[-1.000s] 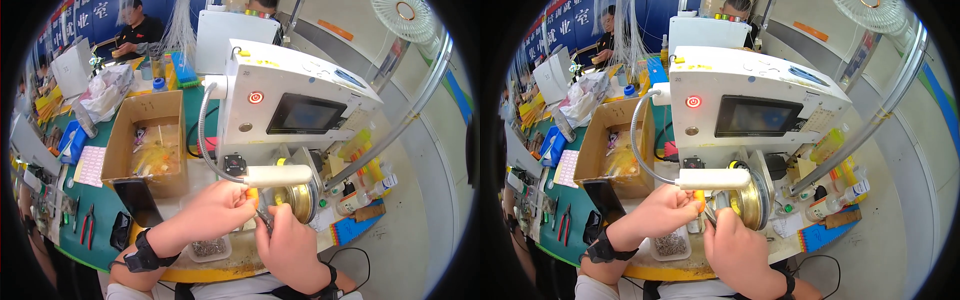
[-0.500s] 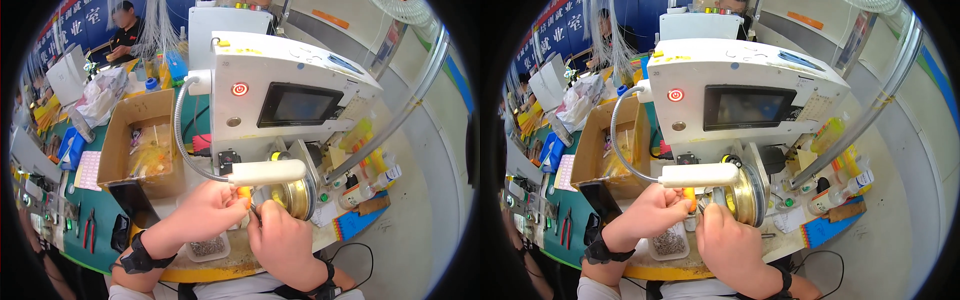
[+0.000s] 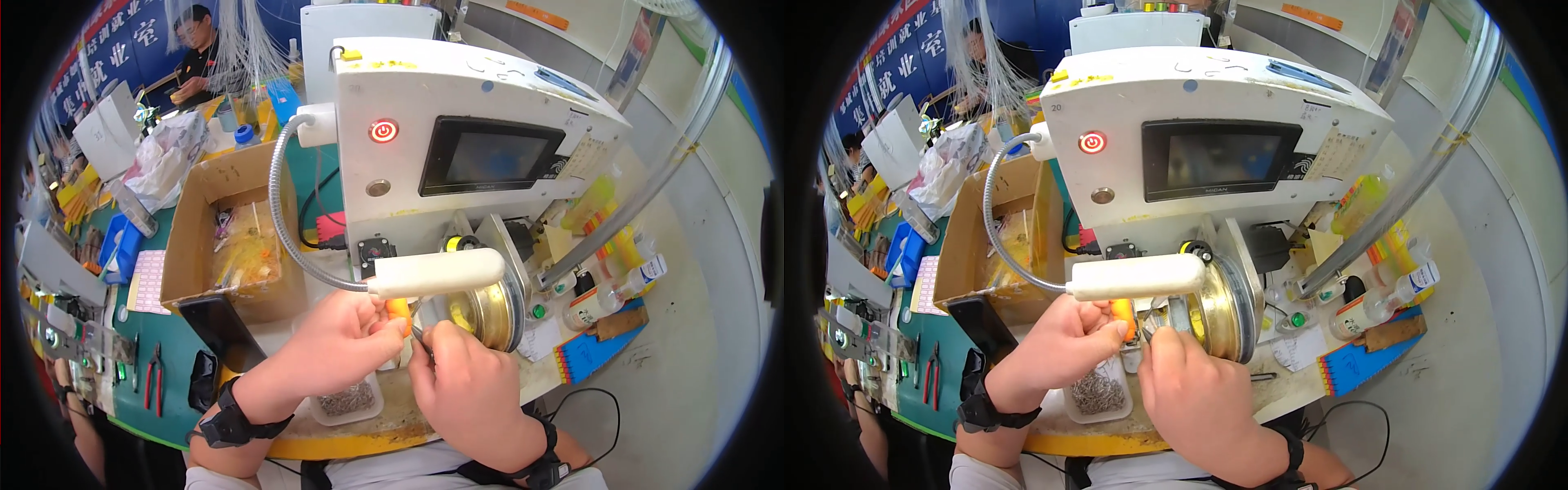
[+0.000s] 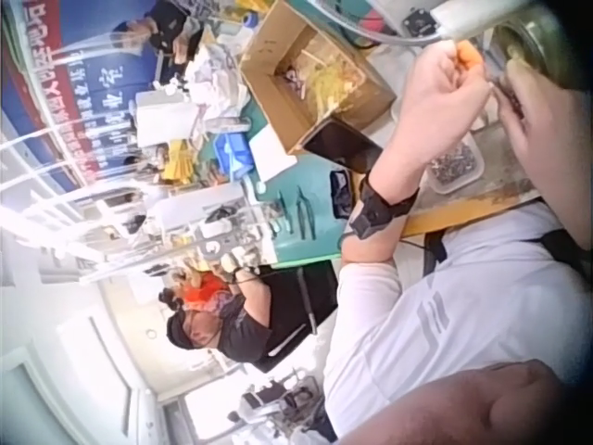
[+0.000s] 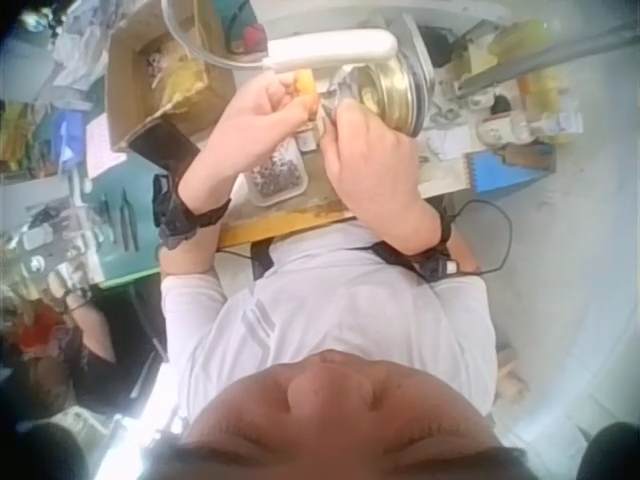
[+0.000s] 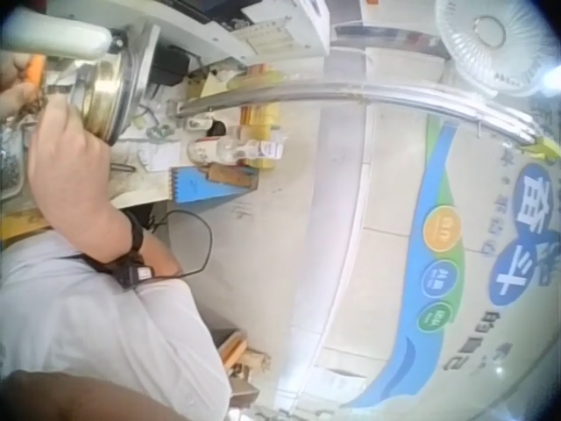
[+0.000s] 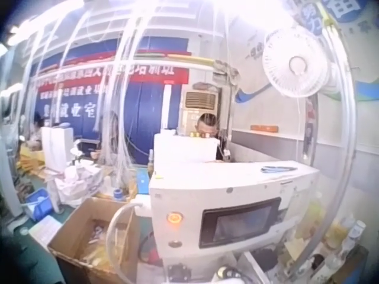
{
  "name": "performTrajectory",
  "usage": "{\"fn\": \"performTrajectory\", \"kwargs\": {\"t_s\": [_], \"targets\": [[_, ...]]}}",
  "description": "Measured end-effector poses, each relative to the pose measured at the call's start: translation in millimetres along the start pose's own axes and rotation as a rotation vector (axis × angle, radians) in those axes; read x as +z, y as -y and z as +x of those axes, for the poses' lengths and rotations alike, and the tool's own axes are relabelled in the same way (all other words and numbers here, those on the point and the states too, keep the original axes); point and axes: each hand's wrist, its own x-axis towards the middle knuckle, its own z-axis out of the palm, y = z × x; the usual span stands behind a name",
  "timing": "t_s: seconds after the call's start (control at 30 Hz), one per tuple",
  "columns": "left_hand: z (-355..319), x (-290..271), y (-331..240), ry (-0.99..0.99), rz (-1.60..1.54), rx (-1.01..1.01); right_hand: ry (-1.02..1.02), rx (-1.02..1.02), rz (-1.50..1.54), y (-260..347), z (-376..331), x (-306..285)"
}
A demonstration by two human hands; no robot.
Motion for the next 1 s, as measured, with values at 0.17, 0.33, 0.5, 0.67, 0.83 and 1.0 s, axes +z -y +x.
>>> {"fn": "performTrajectory", "kwargs": {"t_s": [0.17,0.33,0.5,0.67,0.83,1.0], "targets": [[-1.8,-2.9,-3.0,-0.08,-0.063,0.006,-0.033,-0.08,-0.028,-4.2,3.0,-0.2],[-7.1,-16.7,-3.6,-0.08,-0.133,0.166,-0.19,-0.288,0.157,-20.3,-10.9,0.2],[-12.5,-40.2,-34.4,-0.407,-0.392,0.541,-0.301,-0.502,0.274,-88.2,-58.3,32.3],[-3.0,-114.3,-38.0,-0.674,-0.031,0.576,-0.274,-0.311,0.259,-145.6,-87.1,42.5],[-0.7,-173.7,-29.6,-0.925,0.536,0.451,-0.299,0.015,0.388,-140.1,-84.9,48.4],[1.6,-136.7,-36.9,-1.01,1.02,0.195,-0.258,-0.144,0.296,-145.0,-80.9,45.6]]}}
